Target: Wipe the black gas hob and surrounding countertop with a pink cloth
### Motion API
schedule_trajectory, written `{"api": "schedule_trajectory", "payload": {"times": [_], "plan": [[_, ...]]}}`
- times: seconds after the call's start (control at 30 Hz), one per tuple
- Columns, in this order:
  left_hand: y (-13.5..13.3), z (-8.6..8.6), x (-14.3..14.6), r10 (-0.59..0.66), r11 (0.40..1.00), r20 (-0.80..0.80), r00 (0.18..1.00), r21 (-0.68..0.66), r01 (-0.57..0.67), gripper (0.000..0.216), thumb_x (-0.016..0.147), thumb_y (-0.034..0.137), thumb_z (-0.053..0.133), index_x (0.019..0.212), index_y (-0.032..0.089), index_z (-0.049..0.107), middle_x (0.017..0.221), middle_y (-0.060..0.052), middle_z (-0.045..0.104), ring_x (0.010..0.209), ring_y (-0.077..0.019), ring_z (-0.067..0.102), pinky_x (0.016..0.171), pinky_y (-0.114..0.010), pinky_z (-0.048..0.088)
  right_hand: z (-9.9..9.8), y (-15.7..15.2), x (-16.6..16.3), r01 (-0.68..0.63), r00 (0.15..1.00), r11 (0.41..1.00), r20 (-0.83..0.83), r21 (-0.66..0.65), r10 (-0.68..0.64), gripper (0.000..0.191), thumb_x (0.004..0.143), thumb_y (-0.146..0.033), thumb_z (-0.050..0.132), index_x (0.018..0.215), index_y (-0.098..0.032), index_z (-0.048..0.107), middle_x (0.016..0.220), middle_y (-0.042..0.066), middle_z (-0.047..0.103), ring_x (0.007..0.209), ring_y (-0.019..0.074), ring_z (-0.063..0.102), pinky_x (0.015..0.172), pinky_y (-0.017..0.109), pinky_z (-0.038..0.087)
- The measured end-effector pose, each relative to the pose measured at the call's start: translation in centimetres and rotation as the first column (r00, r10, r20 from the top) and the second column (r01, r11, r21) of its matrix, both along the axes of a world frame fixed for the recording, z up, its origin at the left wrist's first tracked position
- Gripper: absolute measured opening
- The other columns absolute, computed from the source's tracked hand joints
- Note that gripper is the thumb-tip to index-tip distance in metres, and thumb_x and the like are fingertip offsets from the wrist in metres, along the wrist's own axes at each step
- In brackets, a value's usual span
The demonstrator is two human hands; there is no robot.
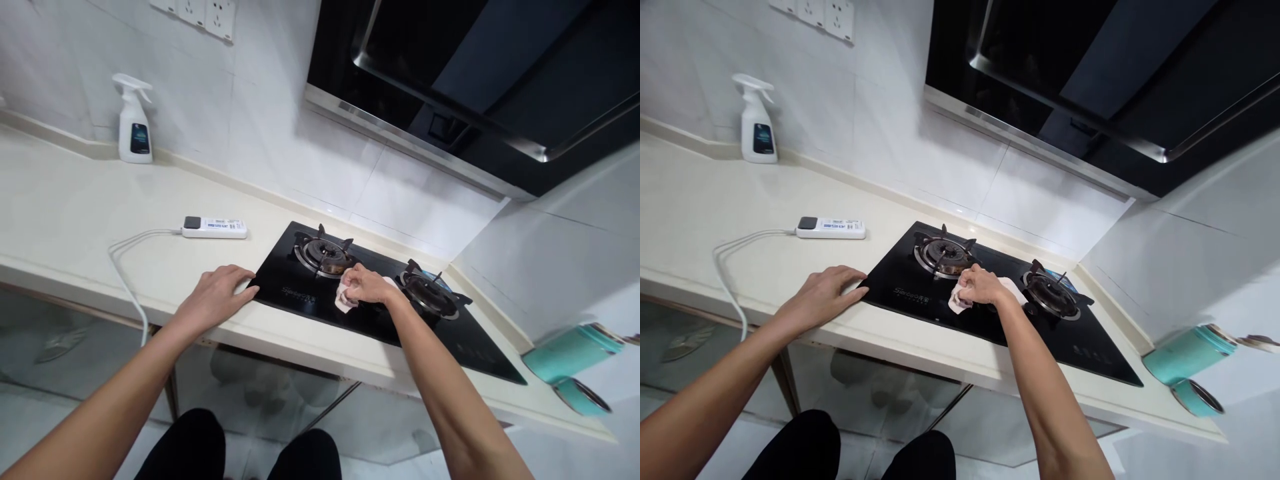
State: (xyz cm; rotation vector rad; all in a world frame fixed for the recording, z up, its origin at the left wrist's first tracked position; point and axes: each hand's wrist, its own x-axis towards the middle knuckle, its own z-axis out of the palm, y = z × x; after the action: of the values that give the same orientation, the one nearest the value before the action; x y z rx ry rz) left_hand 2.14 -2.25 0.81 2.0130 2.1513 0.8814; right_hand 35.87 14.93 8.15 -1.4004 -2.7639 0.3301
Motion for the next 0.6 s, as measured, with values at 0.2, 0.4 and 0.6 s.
{"api": "schedule_trajectory", "payload": {"times": [0.2, 0.4, 0.6], "plan": [[0.2, -0.5, -0.3, -0.012, 1.000, -0.011, 1.000, 0.013, 0.012, 0.055, 0.095, 0.062, 0.038, 0.122, 0.025, 0.069, 0.136, -0.009, 0.069, 0.133, -0.0335, 0.057, 0.109, -0.049, 0.040, -1.0, -6.5, -4.5, -0.196, 0.979, 0.970, -0.030, 0.145, 0.202, 0.030, 0.083, -0.049, 0.081, 0.090, -0.024, 0.067, 0.112, 0.001, 0.055, 0.103, 0.0212, 0.054, 0.093, 0.036, 0.039], [0.6, -0.9, -0.8, -0.022, 0.999, -0.043, 0.999, 0.040, 0.024, 0.054, 0.094, 0.061, 0.041, 0.121, 0.024, 0.069, 0.135, -0.011, 0.070, 0.132, -0.0331, 0.058, 0.109, -0.047, 0.042, -3.0, -13.0, -8.9, -0.348, 0.904, 0.882, -0.135, 0.317, 0.406, 0.050, 0.081, -0.052, 0.085, 0.119, -0.027, 0.065, 0.129, 0.004, 0.054, 0.113, 0.0236, 0.050, 0.101, 0.040, 0.040], [0.5, -0.7, -1.0, -0.028, 0.999, -0.040, 0.999, 0.033, 0.030, 0.055, 0.092, 0.060, 0.045, 0.124, 0.023, 0.070, 0.136, -0.011, 0.070, 0.130, -0.0333, 0.061, 0.109, -0.046, 0.044, -2.9, -12.5, -7.7, -0.144, 0.975, 0.920, -0.107, 0.365, 0.195, 0.080, 0.082, -0.067, 0.079, 0.149, -0.032, 0.052, 0.150, 0.013, 0.047, 0.132, 0.0372, 0.043, 0.110, 0.057, 0.031]]}}
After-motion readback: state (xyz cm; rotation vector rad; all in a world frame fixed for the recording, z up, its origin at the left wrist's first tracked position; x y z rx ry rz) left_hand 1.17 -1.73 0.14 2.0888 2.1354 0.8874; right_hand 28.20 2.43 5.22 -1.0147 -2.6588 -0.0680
